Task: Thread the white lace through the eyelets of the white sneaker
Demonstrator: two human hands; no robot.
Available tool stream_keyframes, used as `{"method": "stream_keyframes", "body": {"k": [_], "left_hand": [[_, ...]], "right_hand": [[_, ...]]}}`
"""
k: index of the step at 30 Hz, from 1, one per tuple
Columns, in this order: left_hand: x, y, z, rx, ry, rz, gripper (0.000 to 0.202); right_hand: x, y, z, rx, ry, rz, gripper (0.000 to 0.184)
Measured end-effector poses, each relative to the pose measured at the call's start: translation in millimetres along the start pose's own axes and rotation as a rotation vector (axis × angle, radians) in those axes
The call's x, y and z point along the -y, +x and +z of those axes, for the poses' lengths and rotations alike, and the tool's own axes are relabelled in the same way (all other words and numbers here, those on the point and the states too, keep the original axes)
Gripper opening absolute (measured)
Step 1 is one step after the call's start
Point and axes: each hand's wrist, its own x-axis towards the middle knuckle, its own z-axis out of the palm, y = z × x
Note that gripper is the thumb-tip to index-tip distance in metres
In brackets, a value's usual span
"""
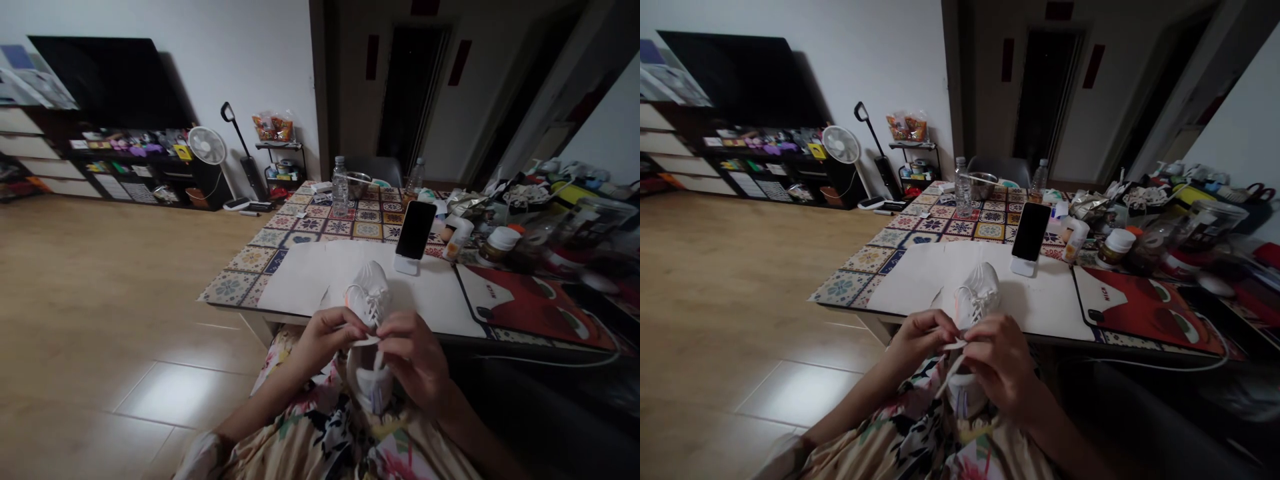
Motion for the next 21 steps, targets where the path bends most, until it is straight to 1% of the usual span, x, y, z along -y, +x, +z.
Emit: {"method": "stream_keyframes", "body": {"k": [1,2,4,5,6,7,9,10,11,12,13,15,17,21], "left_hand": [[3,3,-2.4,-0.036,-0.084,0.014,0.031],[4,7,-5.6,-0.071,-0.190,0.032,0.032],[6,13,-14.9,-0.116,-0.436,0.061,0.030],[6,15,-21.4,-0.119,-0.549,0.069,0.028],[5,17,-28.9,-0.107,-0.643,0.075,0.025],[5,18,-37.2,-0.088,-0.705,0.079,0.023],[5,19,-54.1,-0.040,-0.731,0.114,0.025],[5,19,-61.5,-0.028,-0.695,0.141,0.027],[6,20,-67.2,-0.004,-0.616,0.135,0.028],[8,20,-71.1,0.025,-0.522,0.112,0.031],[9,19,-72.8,0.054,-0.416,0.079,0.032],[10,18,-70.9,0.128,-0.190,-0.011,0.034],[8,16,-64.8,0.190,0.035,-0.088,0.035],[-1,11,-56.6,0.284,0.494,-0.233,0.033]], "right_hand": [[0,1,0,-0.049,0.122,0.074,0.009],[-2,2,-1,-0.109,0.254,0.149,0.010],[-8,4,-5,-0.244,0.517,0.292,0.018],[-13,5,-8,-0.298,0.632,0.356,0.022],[-20,5,-13,-0.327,0.733,0.409,0.026],[-28,4,-18,-0.328,0.811,0.455,0.028],[-45,-1,-31,-0.264,0.902,0.501,0.032],[-53,-4,-37,-0.221,0.921,0.473,0.033],[-60,-7,-42,-0.146,0.931,0.432,0.035],[-65,-10,-46,-0.027,0.905,0.406,0.035],[-68,-12,-49,0.063,0.874,0.389,0.035],[-69,-11,-49,0.198,0.808,0.387,0.034],[-65,-7,-44,0.271,0.671,0.418,0.036],[-61,1,-32,0.419,0.246,0.527,0.042]]}}
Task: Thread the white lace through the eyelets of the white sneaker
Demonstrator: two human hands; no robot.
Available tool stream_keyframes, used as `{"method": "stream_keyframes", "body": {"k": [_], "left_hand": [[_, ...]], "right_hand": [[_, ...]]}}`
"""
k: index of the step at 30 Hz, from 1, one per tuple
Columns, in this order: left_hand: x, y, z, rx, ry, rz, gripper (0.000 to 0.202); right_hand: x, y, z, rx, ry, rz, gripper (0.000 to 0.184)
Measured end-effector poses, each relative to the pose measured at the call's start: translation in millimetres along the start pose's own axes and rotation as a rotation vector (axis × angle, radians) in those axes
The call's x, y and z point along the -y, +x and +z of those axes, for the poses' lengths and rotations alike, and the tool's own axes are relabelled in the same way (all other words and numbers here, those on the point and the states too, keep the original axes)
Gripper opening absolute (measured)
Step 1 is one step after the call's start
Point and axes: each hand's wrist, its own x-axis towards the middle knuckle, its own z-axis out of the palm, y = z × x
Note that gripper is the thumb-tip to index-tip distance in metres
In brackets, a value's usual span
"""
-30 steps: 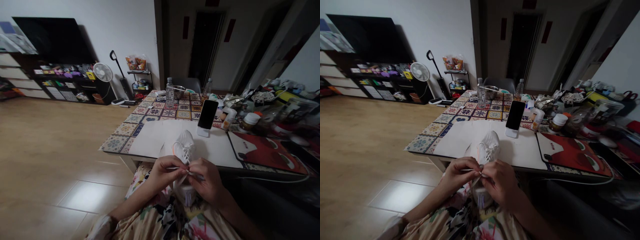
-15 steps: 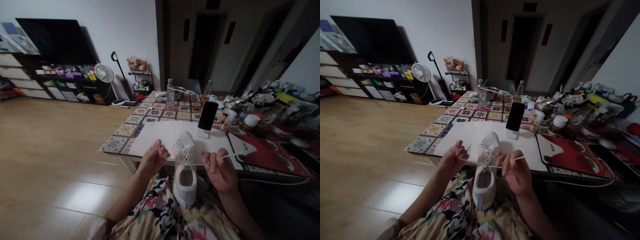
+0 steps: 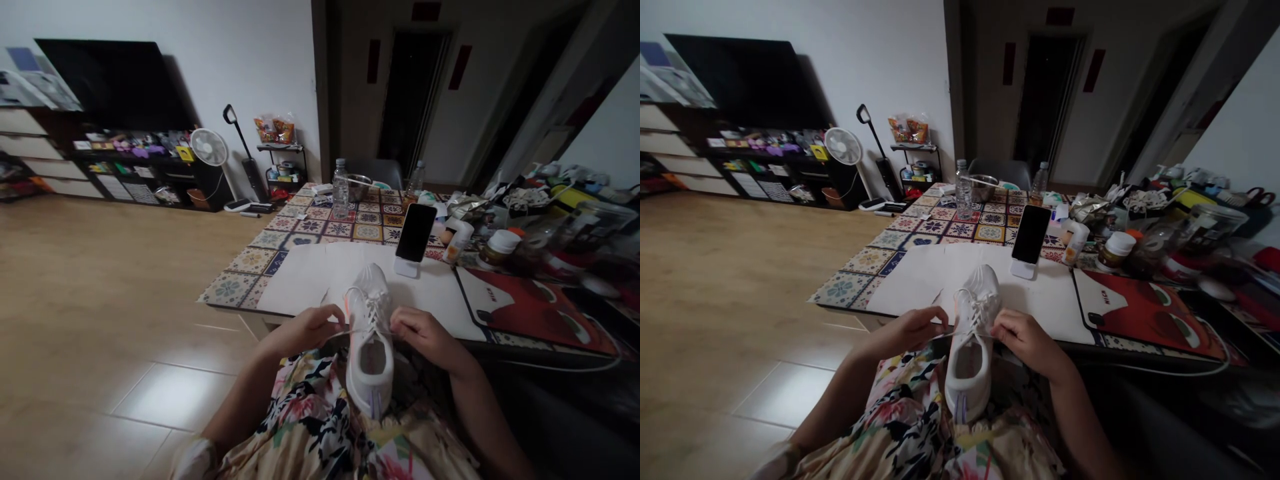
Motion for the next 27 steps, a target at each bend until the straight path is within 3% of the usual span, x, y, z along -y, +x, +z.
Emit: {"method": "stream_keyframes", "body": {"k": [4,9,13,17,22,27], "left_hand": [[2,-3,-2.8,0.065,0.141,-0.071,0.033],[9,1,-5.6,-0.010,-0.064,-0.001,0.030],[1,0,-8.9,-0.009,-0.128,0.202,0.031],[-4,1,-2.7,-0.049,-0.235,0.397,0.029],[-5,15,26.5,-0.129,-0.510,0.367,0.035],[-17,24,43.8,-0.180,-0.380,0.387,0.038]], "right_hand": [[-4,-1,0,0.056,-0.006,0.113,0.030],[-5,-7,-8,0.037,0.012,0.088,0.025],[-3,-8,-16,0.038,0.027,0.079,0.027],[-2,-9,-19,0.077,0.177,-0.039,0.032],[-1,-3,2,-0.093,0.490,-0.123,0.035],[5,9,36,-0.252,0.567,-0.069,0.037]]}}
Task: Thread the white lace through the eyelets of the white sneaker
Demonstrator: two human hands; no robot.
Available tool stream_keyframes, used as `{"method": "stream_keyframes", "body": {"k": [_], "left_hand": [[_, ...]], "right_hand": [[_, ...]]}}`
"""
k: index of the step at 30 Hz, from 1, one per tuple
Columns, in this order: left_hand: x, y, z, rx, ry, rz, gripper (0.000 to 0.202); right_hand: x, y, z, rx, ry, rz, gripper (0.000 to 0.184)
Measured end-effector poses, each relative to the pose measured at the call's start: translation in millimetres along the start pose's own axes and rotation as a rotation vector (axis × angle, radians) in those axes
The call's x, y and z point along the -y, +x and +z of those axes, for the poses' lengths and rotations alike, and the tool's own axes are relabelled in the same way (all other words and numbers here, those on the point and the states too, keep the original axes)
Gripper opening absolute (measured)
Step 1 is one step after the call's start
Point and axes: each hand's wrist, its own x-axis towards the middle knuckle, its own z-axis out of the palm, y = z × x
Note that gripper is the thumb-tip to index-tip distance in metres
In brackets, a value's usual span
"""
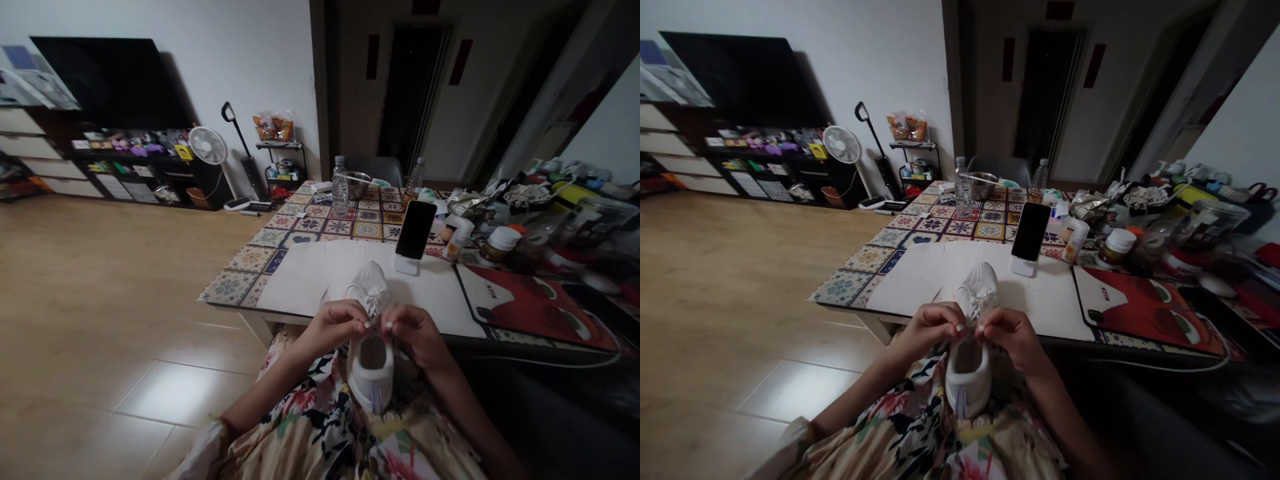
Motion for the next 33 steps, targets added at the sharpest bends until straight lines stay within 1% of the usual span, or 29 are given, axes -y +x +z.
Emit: {"method": "stream_keyframes", "body": {"k": [3,6,8,10,12,15,17,19,21,23,25,27,30,31,33], "left_hand": [[-1,1,1.5,0.026,0.026,0.045,0.029],[2,-1,2.1,-0.006,-0.020,0.058,0.023],[4,-2,4.1,-0.034,-0.083,0.006,0.027],[5,-2,7.0,-0.053,-0.112,-0.049,0.036],[5,-2,9.6,-0.075,-0.076,-0.070,0.038],[3,-3,11.6,-0.140,-0.002,-0.063,0.039],[2,-4,11.8,-0.169,0.048,-0.042,0.039],[3,-6,11.5,-0.145,0.102,-0.017,0.038],[5,-7,11.3,-0.089,0.117,0.004,0.037],[9,-8,11.1,-0.055,0.108,0.017,0.035],[11,-7,10.7,-0.077,0.109,0.028,0.033],[13,-7,10.1,-0.121,0.120,0.027,0.032],[12,-7,8.7,-0.168,0.117,0.011,0.030],[10,-7,8.2,-0.172,0.119,0.009,0.029],[7,-7,7.5,-0.158,0.142,0.011,0.026]], "right_hand": [[0,1,12,-0.080,-0.099,-0.035,0.021],[6,-1,16,-0.125,-0.317,-0.162,0.012],[9,-2,18,-0.111,-0.421,-0.242,0.011],[12,-4,19,-0.094,-0.464,-0.272,0.009],[16,-4,19,-0.070,-0.488,-0.262,0.006],[21,-5,19,-0.028,-0.537,-0.246,0.004],[22,-6,20,-0.039,-0.557,-0.237,0.002],[20,-7,22,-0.085,-0.528,-0.199,0.008],[14,-7,24,-0.159,-0.447,-0.139,0.015],[8,-7,25,-0.245,-0.368,-0.099,0.016],[6,-7,25,-0.295,-0.370,-0.120,0.012],[8,-6,22,-0.244,-0.491,-0.186,0.011],[15,-5,17,-0.080,-0.743,-0.296,0.021],[17,-5,15,-0.051,-0.801,-0.327,0.021],[19,-5,12,-0.045,-0.858,-0.367,0.018]]}}
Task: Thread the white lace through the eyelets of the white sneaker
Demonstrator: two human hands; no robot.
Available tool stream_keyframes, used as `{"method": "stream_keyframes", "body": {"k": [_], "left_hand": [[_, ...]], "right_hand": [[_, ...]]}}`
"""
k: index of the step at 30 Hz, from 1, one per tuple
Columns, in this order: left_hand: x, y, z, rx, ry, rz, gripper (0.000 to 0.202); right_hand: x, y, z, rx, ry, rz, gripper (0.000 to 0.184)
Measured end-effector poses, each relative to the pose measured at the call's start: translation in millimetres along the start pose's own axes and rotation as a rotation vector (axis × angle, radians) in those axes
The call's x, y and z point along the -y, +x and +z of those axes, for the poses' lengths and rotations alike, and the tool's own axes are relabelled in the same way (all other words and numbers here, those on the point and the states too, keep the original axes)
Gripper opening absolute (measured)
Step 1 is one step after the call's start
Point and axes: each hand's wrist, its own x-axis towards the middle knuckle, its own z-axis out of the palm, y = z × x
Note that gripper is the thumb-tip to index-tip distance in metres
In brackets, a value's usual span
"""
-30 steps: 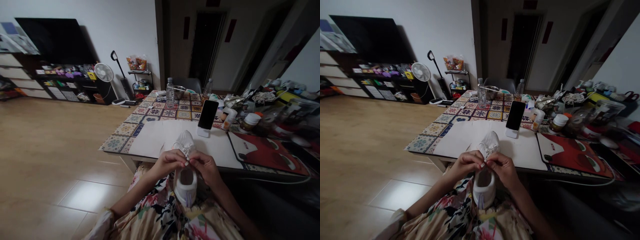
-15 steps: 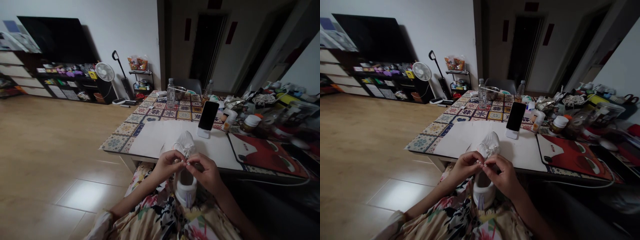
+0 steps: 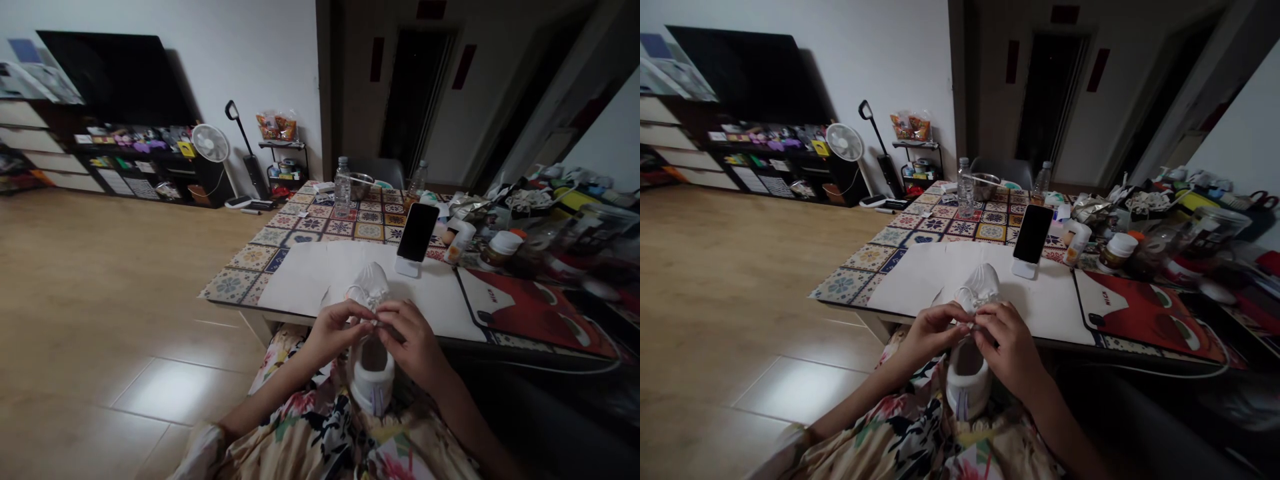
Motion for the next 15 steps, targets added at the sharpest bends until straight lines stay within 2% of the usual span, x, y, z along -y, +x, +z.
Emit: {"method": "stream_keyframes", "body": {"k": [2,5,7,9,12,15], "left_hand": [[-4.1,-0.3,-0.8,0.018,0.034,0.013,0.025],[-9.3,-0.5,-0.5,0.019,0.047,0.006,0.024],[-11.2,-0.5,0.6,0.004,0.019,-0.035,0.025],[-11.5,-0.2,2.0,-0.011,-0.039,-0.105,0.027],[-10.5,0.8,3.4,-0.031,-0.128,-0.211,0.030],[-11.0,1.7,4.3,-0.040,-0.164,-0.263,0.031]], "right_hand": [[-2.0,-0.1,0.1,-0.007,0.009,0.006,0.014],[-5.0,-0.8,3.5,0.038,0.149,0.078,0.011],[-6.1,-1.1,5.8,0.071,0.241,0.121,0.010],[-6.4,-1.0,7.2,0.073,0.229,0.120,0.008],[-4.9,-0.1,7.1,0.014,0.080,0.028,0.013],[-1.2,1.1,6.0,-0.043,-0.087,-0.143,0.017]]}}
